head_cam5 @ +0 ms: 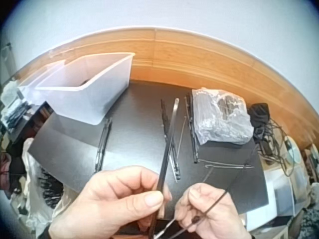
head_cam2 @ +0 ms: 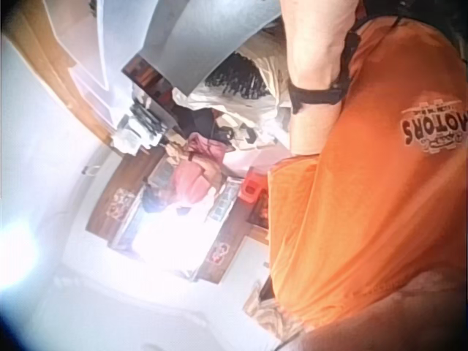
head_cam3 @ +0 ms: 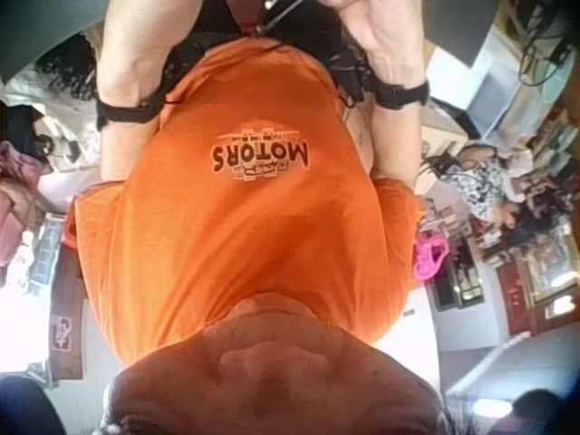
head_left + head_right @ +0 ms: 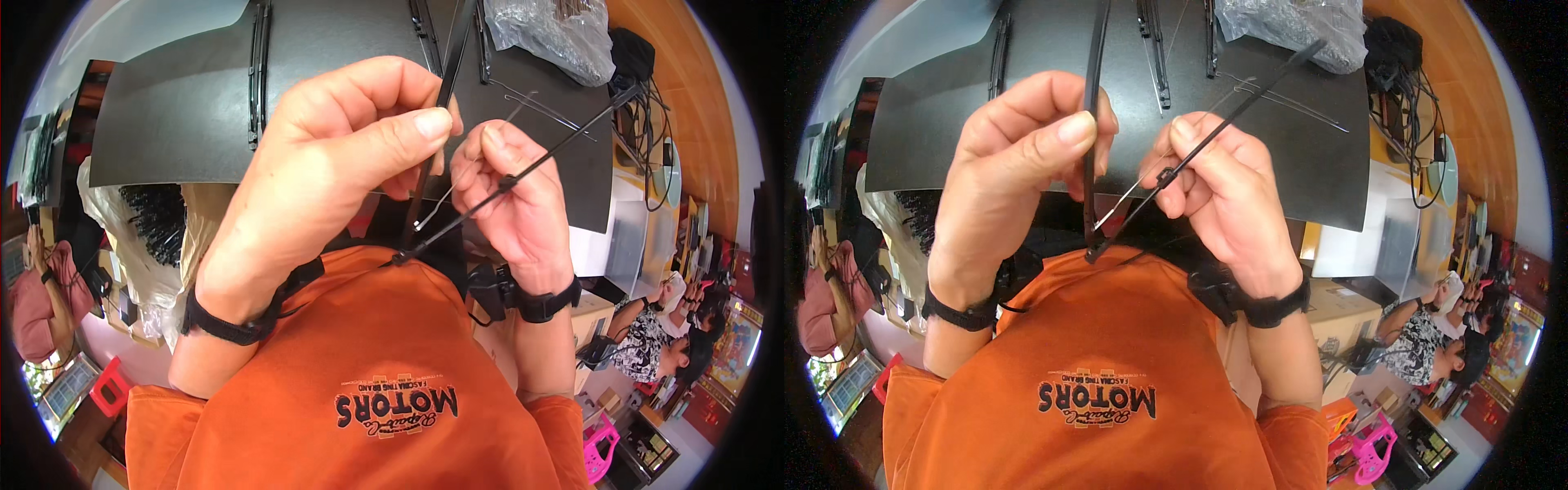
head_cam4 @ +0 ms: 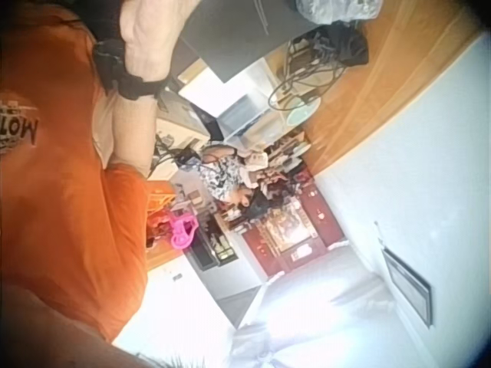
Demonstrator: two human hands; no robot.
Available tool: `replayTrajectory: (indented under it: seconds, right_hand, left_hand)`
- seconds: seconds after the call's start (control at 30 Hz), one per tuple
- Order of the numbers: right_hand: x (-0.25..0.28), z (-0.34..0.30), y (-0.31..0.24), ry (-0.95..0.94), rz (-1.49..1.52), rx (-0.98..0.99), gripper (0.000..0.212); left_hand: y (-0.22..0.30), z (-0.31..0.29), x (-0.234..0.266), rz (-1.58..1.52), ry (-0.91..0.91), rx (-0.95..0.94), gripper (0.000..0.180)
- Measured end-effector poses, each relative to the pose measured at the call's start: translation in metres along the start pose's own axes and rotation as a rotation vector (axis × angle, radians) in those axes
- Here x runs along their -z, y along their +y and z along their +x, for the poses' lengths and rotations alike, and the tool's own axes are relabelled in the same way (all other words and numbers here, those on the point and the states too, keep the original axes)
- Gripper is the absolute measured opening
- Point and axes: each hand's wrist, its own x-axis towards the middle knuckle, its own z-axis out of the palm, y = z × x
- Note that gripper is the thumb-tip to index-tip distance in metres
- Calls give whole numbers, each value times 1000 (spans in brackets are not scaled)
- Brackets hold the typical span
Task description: The person picks up a wiper blade and a metal strip, slides the strip into the blade, and repeats this process multiple times. They occasionally move finished blades aside and reach into a plastic bin for more components.
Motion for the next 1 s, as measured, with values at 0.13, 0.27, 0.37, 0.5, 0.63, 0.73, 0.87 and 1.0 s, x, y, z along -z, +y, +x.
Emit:
replayTrajectory:
  seconds: [0.13, 0.27, 0.37, 0.5, 0.63, 0.73, 0.87, 1.0]
  right_hand:
    - [-7, -5, -8, 6, -141, 143, 17]
    - [-9, -1, -11, -28, -188, 203, 18]
    - [-11, 1, -10, 22, -234, 161, 17]
    - [-10, 6, -8, -2, -210, 178, 18]
    - [-8, 9, -9, -14, -243, 148, 23]
    - [-16, 3, -11, 69, -157, 173, 28]
    - [-16, -7, -10, 103, -258, 369, 29]
    - [-24, -3, -9, 102, -396, 391, 22]
  left_hand:
    - [-8, -2, -6, 133, 64, -16, 15]
    - [-11, -7, -12, 55, 54, 120, 15]
    - [-10, -8, -14, 90, 83, 165, 15]
    - [-20, -8, -9, 111, 67, 183, 16]
    - [-20, -8, -10, -5, 79, 240, 17]
    - [-19, -3, -13, -34, 133, 271, 18]
    - [-21, 0, -13, -11, 124, 291, 20]
    - [-23, 2, -17, -3, 124, 262, 20]
